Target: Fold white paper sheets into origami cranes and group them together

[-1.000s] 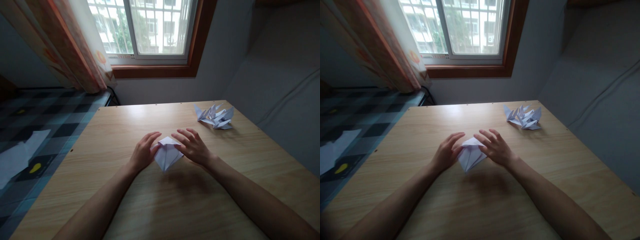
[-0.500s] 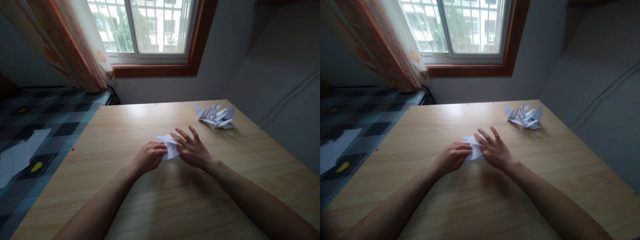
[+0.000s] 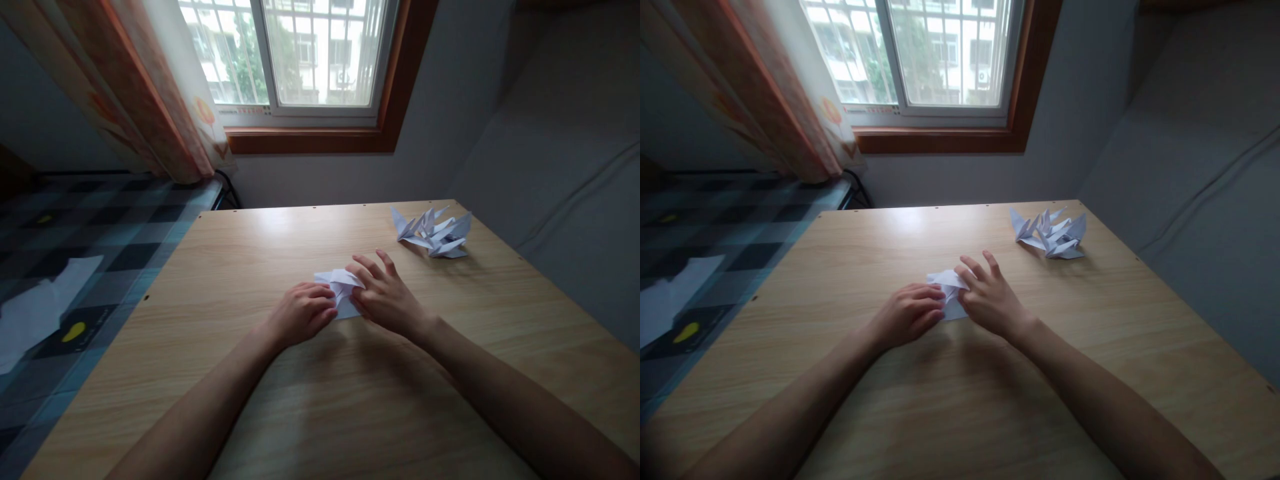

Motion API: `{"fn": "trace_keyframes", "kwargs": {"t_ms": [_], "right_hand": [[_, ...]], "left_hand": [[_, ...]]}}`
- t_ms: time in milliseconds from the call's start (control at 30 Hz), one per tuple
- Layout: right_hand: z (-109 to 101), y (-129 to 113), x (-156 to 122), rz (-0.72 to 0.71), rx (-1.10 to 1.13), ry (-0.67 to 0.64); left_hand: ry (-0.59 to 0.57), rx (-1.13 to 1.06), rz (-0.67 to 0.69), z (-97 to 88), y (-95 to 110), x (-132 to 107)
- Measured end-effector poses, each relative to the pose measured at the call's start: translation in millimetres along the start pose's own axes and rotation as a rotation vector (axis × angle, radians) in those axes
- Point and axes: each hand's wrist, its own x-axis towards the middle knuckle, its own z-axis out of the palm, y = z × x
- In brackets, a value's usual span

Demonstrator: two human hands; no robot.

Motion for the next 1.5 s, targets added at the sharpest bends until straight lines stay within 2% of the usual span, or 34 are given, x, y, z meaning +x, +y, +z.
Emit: {"fn": "trace_keyframes", "kwargs": {"t_ms": [133, 233, 467, 600, 733, 900, 1000, 1267, 1500], "right_hand": [[8.5, -8.2, 5.2, 0.078, -0.005, 0.038], [13.8, -8.2, 5.3, 0.101, 0.051, 0.101], [16.3, 20.1, -11.7, -0.031, 0.371, 0.321], [18.5, 31.7, -19.3, 0.059, 0.481, 0.269], [22.0, 33.7, -18.8, 0.176, 0.604, 0.250], [22.4, 29.8, -11.6, 0.221, 0.739, 0.217], [23.5, 23.4, -6.8, 0.251, 0.733, 0.212], [27.4, 5.1, 4.6, 0.443, 0.517, 0.146], [35.7, -0.5, 5.1, 0.549, 0.477, 0.249]], "left_hand": [[-0.004, 0.017, -0.011, 1.8, -0.3, 0.2], [-0.047, 0.046, -0.068, 2.0, 0.4, 0.4], [-0.099, 0.085, -0.060, -1.4, 2.9, 0.5], [-0.131, 0.070, -0.127, -1.6, 3.4, 0.9], [-0.161, 0.077, -0.067, -2.0, 3.4, 1.8], [-0.153, 0.100, -0.047, -2.7, 4.0, 1.8], [-0.149, 0.100, -0.050, -2.7, 4.7, 1.6], [-0.175, 0.144, -0.063, -3.8, 8.6, 3.0], [-0.231, 0.217, -0.036, -5.0, 13.7, 3.6]]}}
